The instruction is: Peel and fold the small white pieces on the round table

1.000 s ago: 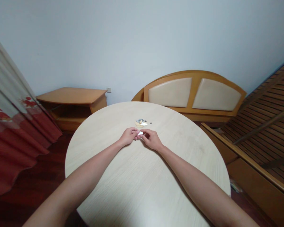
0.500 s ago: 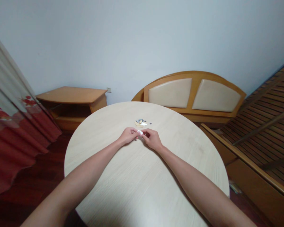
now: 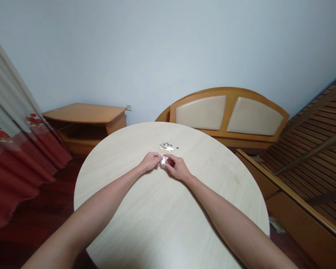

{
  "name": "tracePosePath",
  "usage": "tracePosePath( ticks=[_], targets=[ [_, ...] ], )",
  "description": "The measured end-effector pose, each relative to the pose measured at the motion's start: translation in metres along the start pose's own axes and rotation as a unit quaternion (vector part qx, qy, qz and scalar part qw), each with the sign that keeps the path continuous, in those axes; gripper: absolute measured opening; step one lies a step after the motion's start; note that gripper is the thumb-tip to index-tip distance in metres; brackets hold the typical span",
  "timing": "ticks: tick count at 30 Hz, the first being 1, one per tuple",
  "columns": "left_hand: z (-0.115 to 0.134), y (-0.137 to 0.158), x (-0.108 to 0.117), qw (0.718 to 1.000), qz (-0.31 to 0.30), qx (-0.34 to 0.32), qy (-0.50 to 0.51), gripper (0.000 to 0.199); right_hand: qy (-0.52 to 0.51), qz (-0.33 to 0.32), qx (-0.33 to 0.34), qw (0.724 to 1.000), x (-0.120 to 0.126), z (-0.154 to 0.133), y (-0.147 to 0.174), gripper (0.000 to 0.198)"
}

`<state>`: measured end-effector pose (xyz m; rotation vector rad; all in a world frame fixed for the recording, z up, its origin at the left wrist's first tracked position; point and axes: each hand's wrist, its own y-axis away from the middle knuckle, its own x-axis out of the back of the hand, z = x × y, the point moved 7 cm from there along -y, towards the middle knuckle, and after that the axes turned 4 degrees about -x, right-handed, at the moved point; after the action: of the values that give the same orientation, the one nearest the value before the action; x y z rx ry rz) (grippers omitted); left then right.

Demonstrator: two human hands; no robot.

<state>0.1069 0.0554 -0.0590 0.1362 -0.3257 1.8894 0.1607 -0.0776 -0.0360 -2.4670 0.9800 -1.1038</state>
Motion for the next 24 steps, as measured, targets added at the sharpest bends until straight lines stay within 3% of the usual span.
tracePosePath(
  ticks=[4,12,24],
  targets=[
    [0.005,0.002,-0.001,1.0,-0.002,-0.006,-0.003,0.025,0.001,-0.018,0.014,1.0,-0.002,-0.004,0.0,0.035],
    [-0.002,0.001,-0.007,0.999,-0.045,-0.001,-0.012,0.036,0.048,0.02,0.003,0.999,0.003,-0.001,0.0,0.032],
    [0.0,0.004,-0.01,0.996,-0.085,0.002,-0.039,0.025,0.074,0.009,-0.04,0.996,0.003,0.004,-0.001,0.029]
  ],
)
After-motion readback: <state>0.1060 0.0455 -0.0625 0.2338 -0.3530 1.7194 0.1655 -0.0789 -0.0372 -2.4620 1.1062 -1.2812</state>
